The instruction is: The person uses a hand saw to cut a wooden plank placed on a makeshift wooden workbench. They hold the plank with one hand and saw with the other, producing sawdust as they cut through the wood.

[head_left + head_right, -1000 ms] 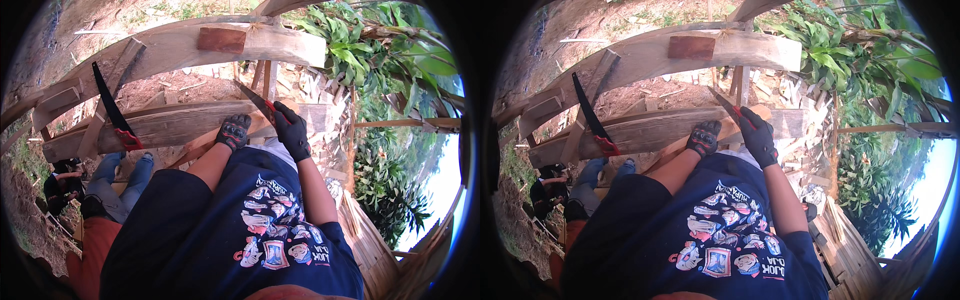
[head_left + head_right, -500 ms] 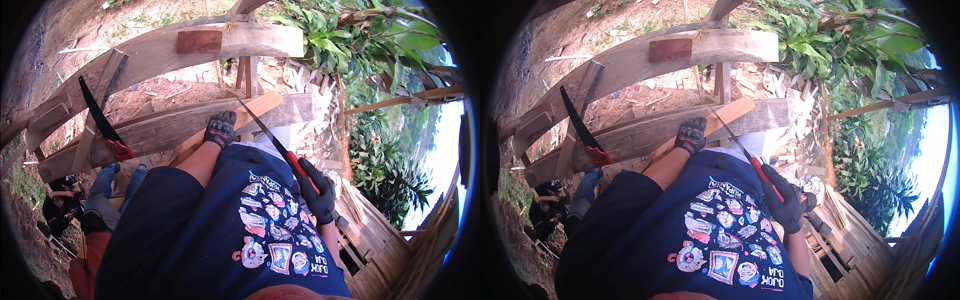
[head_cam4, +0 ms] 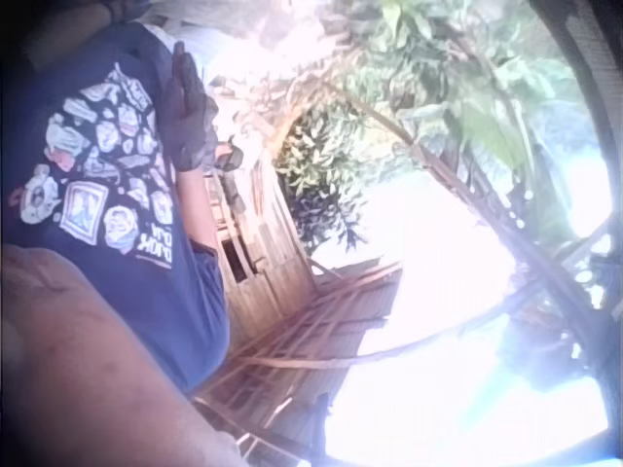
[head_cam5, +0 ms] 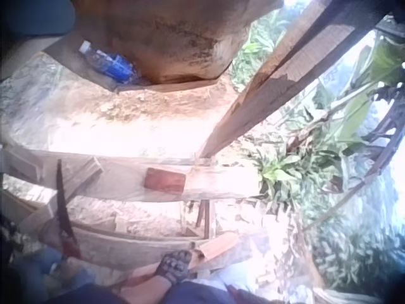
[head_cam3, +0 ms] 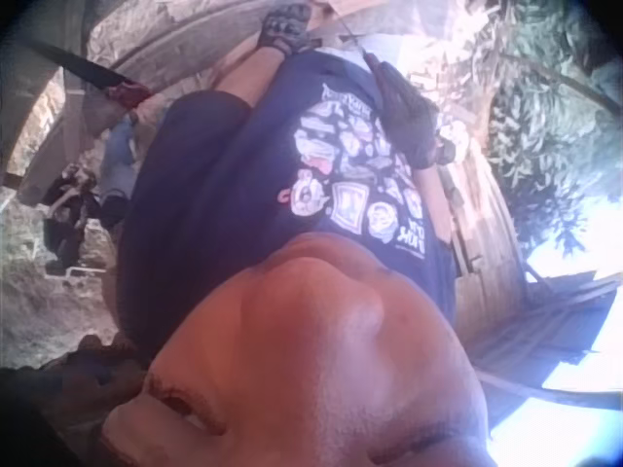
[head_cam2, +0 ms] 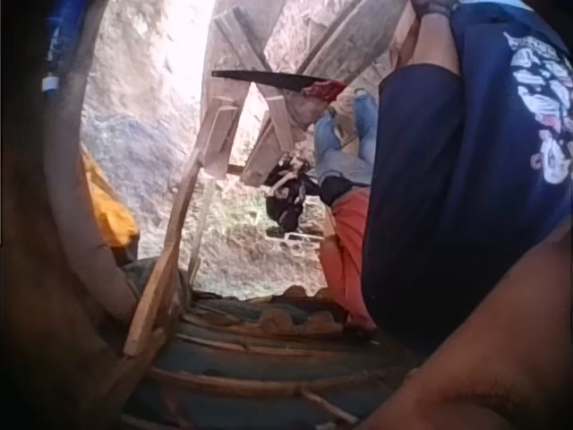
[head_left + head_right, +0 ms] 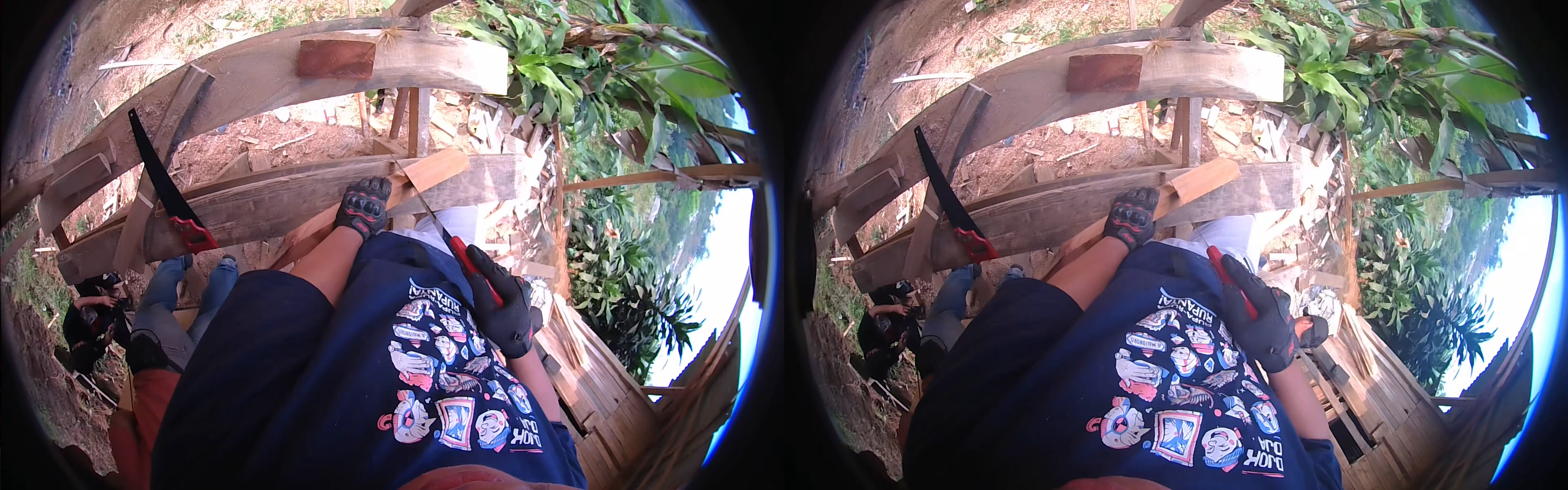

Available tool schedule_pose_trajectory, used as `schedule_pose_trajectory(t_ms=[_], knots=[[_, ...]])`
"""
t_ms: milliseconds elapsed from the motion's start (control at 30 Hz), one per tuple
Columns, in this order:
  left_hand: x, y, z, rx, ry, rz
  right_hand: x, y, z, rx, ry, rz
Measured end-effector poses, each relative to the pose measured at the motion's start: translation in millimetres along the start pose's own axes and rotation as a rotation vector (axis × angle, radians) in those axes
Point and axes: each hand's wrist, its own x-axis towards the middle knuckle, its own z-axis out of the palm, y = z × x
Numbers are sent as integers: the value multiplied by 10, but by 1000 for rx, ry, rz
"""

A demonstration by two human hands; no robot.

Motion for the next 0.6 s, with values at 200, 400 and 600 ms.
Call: schedule_pose_trajectory(t_ms=[200,400,600], knots=[[-29,-15,62,88,118,67,139,206,-144,63,17,45],[-98,17,68,85,53,0,438,607,656,97,-12,-104],[-56,-15,100,88,44,44,956,591,1151,107,-10,-44]])
